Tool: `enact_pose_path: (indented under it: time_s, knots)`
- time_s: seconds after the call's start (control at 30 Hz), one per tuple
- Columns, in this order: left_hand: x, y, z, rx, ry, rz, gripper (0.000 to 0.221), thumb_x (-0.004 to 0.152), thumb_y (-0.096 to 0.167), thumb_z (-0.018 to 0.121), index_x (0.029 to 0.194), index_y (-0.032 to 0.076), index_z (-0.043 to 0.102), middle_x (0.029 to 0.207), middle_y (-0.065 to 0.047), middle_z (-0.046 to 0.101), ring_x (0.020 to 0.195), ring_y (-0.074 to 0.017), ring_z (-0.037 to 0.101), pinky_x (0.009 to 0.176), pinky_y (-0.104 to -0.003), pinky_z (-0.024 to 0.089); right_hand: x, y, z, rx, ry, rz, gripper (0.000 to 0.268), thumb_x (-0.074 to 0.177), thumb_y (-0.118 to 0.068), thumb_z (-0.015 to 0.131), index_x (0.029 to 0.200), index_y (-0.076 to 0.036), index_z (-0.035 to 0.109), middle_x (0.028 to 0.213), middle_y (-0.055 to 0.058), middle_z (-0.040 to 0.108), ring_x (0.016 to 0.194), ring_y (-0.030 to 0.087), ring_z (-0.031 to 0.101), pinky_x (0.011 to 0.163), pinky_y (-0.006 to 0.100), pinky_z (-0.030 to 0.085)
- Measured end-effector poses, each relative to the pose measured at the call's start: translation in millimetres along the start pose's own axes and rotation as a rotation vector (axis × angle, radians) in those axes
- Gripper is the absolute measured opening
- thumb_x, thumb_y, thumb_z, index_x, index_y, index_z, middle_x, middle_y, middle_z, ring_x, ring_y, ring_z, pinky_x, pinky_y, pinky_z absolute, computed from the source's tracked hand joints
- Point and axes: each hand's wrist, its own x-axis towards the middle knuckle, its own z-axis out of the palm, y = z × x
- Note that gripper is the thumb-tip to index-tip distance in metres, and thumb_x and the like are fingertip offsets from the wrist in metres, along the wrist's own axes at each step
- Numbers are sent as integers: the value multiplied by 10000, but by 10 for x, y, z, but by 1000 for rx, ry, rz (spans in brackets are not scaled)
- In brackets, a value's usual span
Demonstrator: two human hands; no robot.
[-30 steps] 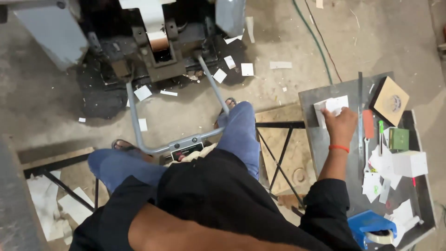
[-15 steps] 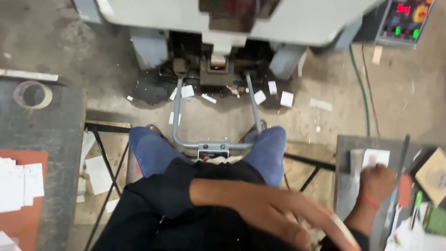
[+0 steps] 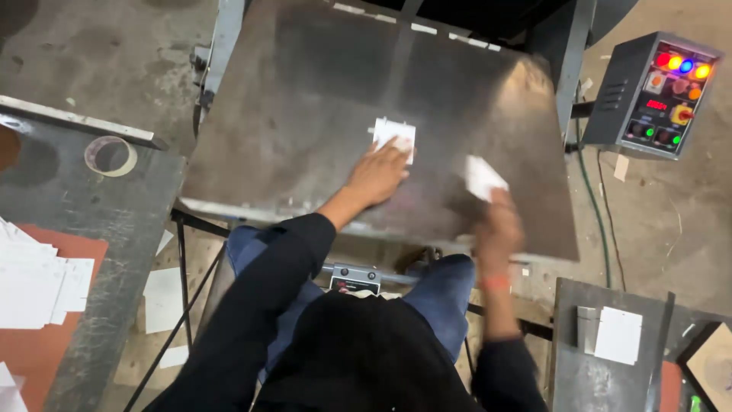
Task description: Manually feeding paper sheets into a small press or laminating machine and removing them.
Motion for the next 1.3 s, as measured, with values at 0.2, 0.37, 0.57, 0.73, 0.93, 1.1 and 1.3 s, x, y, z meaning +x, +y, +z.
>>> enact_pose_path:
  time_s: [0.2, 0.37, 0.57, 0.73, 0.93, 1.1, 1.3]
  knots:
    - [-1173, 393, -229, 366, -373, -113, 907, 841, 640, 597, 1509, 61, 392, 1534, -197, 439, 1487, -333, 251, 1161, -665, 131, 46, -469, 1694, 202, -266, -100, 375, 804, 11, 554, 1132, -48, 725, 1292, 159, 717, 1286, 350, 634, 1125, 422, 488]
    - [-2294, 218, -1008, 326, 131, -218, 413, 791, 103, 643, 1197, 128, 718, 1148, -105, 715, 1082, -313, 677, 1116, -659, 351, 418, -447, 1941, 71, -327, -217, 373, 909, -11, 548, 1237, -17, 726, 1302, 201, 683, 1240, 356, 645, 1066, 420, 496]
    - [-4222, -523, -2133, 1024, 566, -748, 336, 970, 32, 603, 1278, 114, 709, 1242, -101, 690, 1174, -318, 584, 1248, -651, 245, 1635, 85, 2242, -69, -554, -366, 414, 889, -55, 536, 1241, -109, 746, 1241, 165, 730, 1060, 329, 702, 970, 432, 547]
    - [-5235, -1010, -2309, 1150, 531, -949, 318, 971, 96, 617, 1278, 115, 699, 1239, -148, 614, 1212, -366, 546, 1176, -668, 273, 3083, -297, 1893, 91, -694, -350, 455, 980, -435, 658, 1192, -35, 709, 1117, 254, 714, 1041, 439, 667, 908, 486, 517]
    - [-4929, -946, -2212, 1049, 453, -872, 432, 934, 267, 699, 1253, -19, 647, 1292, -263, 556, 1219, -438, 505, 1058, -591, 388, 2430, -869, 1024, 122, -49, -368, 303, 1043, -246, 642, 1273, -58, 703, 1149, 195, 722, 1071, 399, 657, 895, 492, 498]
    - [-3832, -983, -1475, 652, 295, -910, 148, 984, 185, 682, 988, 40, 716, 1021, -185, 644, 1043, -387, 558, 973, -450, 480, 523, -786, 638, 579, -557, -170, 226, 999, -245, 642, 1131, -85, 732, 1057, 134, 730, 972, 349, 681, 895, 448, 553]
    - [-2434, -652, -434, 309, -657, -805, 337, 996, 417, 640, 1081, 119, 771, 1197, -108, 708, 1188, -321, 604, 912, -571, 421, -798, 672, -265, 236, -854, 197, 188, 907, -233, 682, 996, -105, 787, 967, 140, 758, 911, 334, 708, 842, 439, 549]
